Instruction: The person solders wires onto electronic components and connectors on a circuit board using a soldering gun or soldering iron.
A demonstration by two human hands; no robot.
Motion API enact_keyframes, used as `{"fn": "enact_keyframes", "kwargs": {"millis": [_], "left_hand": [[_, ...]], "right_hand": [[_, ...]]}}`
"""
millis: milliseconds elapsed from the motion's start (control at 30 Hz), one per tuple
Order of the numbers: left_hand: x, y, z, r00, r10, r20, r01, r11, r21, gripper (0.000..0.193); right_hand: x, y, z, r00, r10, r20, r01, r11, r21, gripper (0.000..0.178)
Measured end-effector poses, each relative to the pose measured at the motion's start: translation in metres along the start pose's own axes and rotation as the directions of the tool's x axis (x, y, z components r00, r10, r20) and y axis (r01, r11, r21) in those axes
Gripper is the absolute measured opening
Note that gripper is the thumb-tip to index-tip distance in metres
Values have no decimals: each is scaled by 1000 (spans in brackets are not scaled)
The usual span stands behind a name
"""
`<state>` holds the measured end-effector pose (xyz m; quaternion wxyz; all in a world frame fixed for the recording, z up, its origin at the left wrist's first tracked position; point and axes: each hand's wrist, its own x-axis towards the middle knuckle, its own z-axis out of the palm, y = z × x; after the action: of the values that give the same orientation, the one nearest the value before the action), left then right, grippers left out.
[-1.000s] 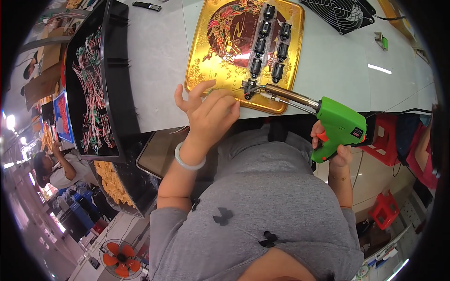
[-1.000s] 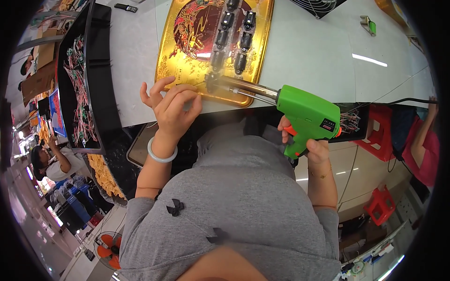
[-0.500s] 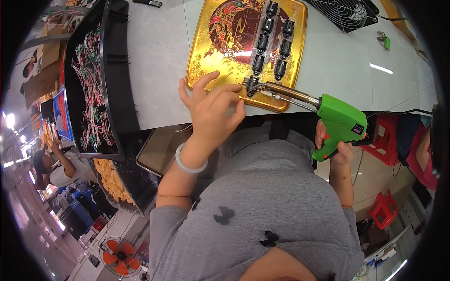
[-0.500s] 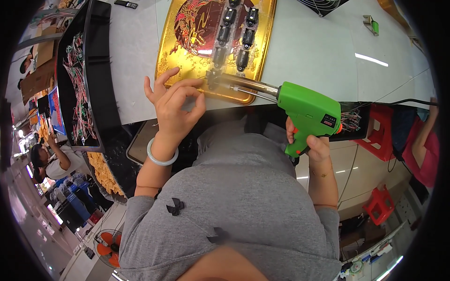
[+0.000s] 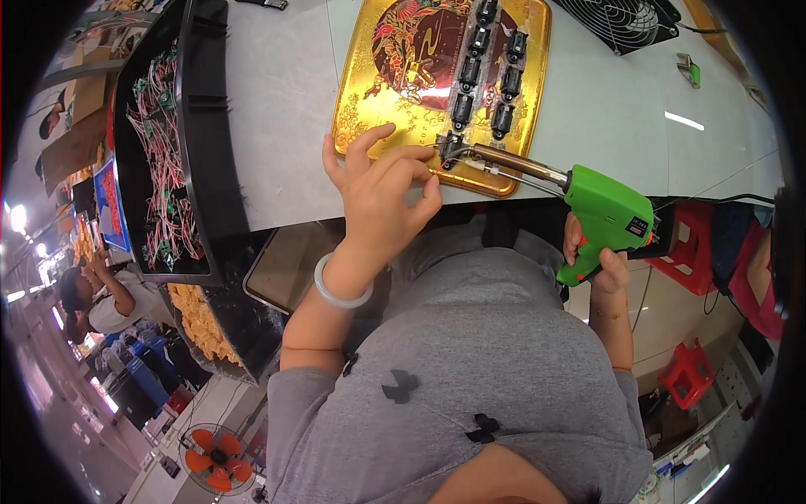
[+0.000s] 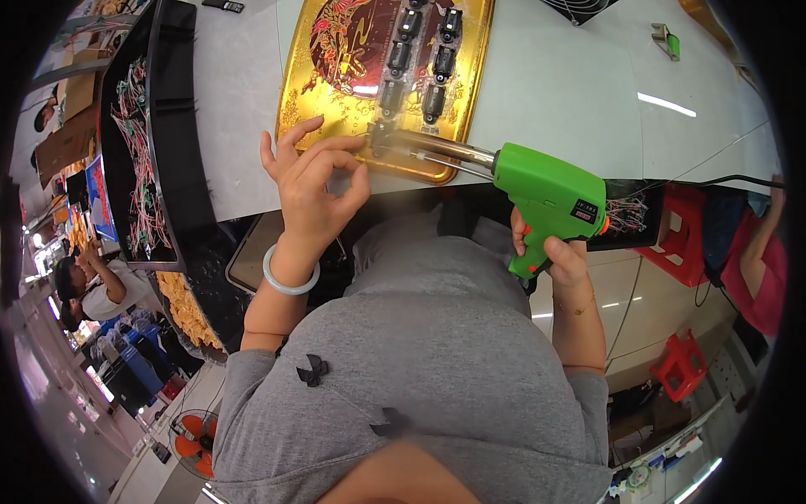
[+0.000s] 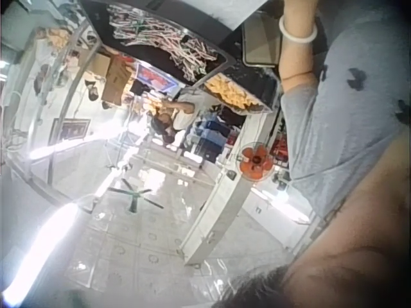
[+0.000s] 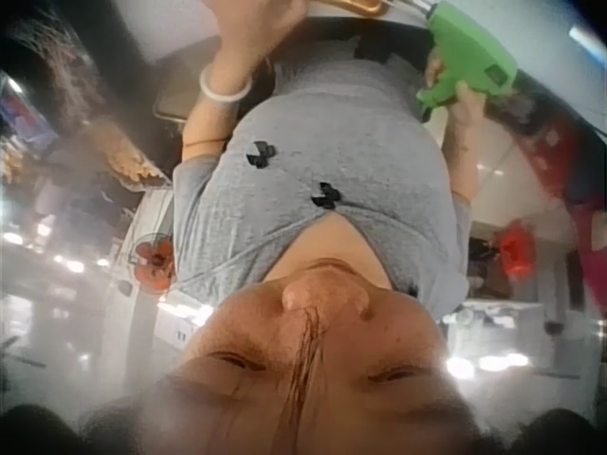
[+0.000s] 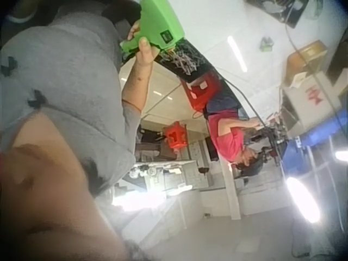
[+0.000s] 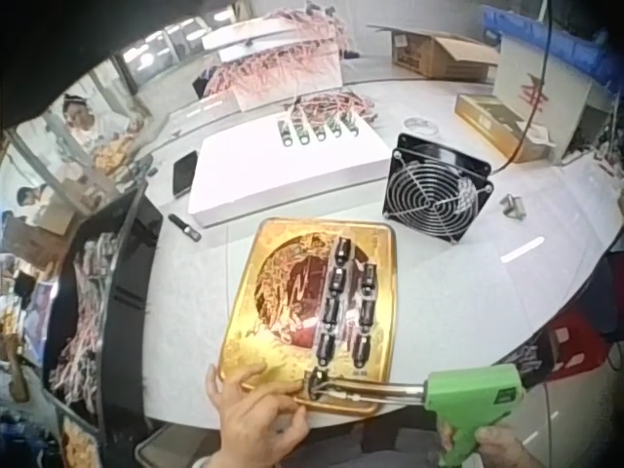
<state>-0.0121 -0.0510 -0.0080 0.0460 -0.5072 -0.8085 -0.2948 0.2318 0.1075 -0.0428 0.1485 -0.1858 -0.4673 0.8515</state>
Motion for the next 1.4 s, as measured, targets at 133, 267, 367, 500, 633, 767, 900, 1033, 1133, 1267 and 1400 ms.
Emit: {"fn": "enact_keyframes", "kwargs": {"millis": [133, 267, 367, 500, 633, 767, 900, 1033, 1133, 1267, 1400], "left_hand": [[0, -2, 1, 1000, 21, 2, -21, 1000, -10, 14], [0, -4, 2, 1000, 13, 2, -13, 1000, -22, 13], [0, -4, 2, 1000, 1, 5, -1, 1000, -28, 13], [0, -4, 2, 1000, -10, 4, 10, 999, -37, 13], [-1, -3, 2, 999, -32, 10, 33, 999, -43, 12], [1, -1, 2, 999, -41, 17, 42, 998, -45, 12], [2, 0, 1, 998, -54, 18, 55, 997, -48, 11], [2, 0, 1, 998, -55, 20, 56, 997, -51, 11], [2, 1, 0, 998, -60, 24, 61, 997, -45, 11], [1, 2, 0, 998, -59, 23, 60, 997, -43, 11], [0, 2, 1, 998, -61, 23, 62, 997, -39, 11]], "right_hand": [[3, -4, 13, 998, -4, -56, 0, 997, -74, 51], [3, -4, 19, 992, -20, -125, 1, 988, -154, 48], [2, -2, 18, 991, -17, -131, -5, 987, -160, 46], [1, -1, 21, 989, -27, -145, 1, 984, -179, 46], [2, -1, 23, 989, -23, -144, -4, 982, -190, 46], [1, 1, 22, 989, -31, -146, 2, 980, -197, 46], [1, 0, 21, 990, -31, -135, 2, 978, -210, 46], [-1, 2, 18, 994, -32, -108, 8, 975, -221, 46], [-1, 2, 18, 995, -46, -89, 27, 979, -203, 49], [2, -1, 17, 997, -68, -34, 64, 991, -115, 56], [1, -2, 13, 996, -87, -32, 83, 990, -117, 59]]}}
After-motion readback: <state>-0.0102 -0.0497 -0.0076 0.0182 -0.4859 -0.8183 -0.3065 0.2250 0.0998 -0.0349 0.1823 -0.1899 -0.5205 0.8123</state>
